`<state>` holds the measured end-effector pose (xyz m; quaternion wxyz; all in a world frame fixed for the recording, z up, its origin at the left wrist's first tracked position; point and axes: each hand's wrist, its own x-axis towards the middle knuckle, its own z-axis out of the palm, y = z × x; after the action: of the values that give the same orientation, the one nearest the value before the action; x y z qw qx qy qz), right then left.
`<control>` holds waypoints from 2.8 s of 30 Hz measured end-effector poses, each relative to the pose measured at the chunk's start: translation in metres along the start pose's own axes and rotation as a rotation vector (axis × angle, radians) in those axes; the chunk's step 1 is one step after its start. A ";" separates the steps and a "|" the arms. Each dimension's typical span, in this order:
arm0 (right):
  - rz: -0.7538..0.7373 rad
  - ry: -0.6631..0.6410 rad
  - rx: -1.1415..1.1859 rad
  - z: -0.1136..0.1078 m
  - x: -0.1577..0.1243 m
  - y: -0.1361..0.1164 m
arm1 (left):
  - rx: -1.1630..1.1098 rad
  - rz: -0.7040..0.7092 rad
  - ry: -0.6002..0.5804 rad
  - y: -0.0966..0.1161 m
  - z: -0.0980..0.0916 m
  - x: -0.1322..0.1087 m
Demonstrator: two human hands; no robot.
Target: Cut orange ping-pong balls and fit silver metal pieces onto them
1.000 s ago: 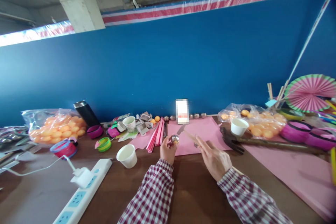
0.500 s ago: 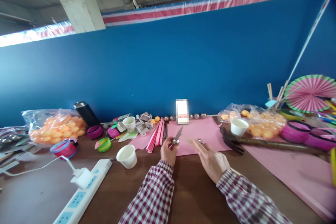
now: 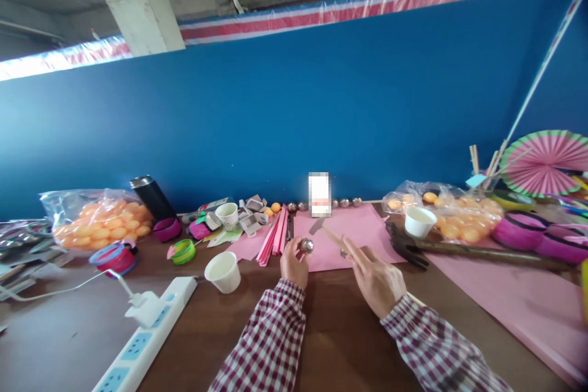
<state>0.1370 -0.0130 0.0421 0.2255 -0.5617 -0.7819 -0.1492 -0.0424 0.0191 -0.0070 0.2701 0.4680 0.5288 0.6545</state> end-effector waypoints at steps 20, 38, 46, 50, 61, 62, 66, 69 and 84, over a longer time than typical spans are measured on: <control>-0.006 0.006 0.012 0.001 0.002 0.006 | -0.038 -0.084 -0.010 -0.002 0.002 0.000; -0.005 -0.004 0.052 -0.003 0.003 0.005 | 0.098 0.092 -0.054 -0.005 -0.002 -0.001; 0.008 -0.055 0.036 0.002 0.005 0.012 | 0.081 0.023 -0.038 -0.003 0.000 -0.001; 0.101 -0.005 0.023 0.011 0.008 0.030 | 0.054 -0.085 -0.001 0.000 -0.001 0.001; 0.244 -0.163 -0.112 0.041 0.013 0.051 | 0.073 -0.043 -0.054 0.000 -0.001 0.000; 0.251 -0.180 -0.111 0.043 0.014 0.051 | 0.090 -0.039 -0.063 0.000 -0.001 0.000; 0.281 -0.220 -0.096 0.045 0.015 0.051 | 0.136 -0.009 -0.083 0.001 -0.002 0.000; 0.292 -0.233 -0.086 0.042 0.016 0.049 | 0.175 0.014 -0.080 0.002 -0.002 0.000; 0.143 -0.077 0.159 0.032 0.012 0.039 | 0.221 0.027 -0.129 0.001 -0.002 -0.001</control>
<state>0.1646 0.0250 0.0205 0.2492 -0.6015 -0.7575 -0.0485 -0.0438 0.0174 -0.0063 0.2418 0.5431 0.5727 0.5644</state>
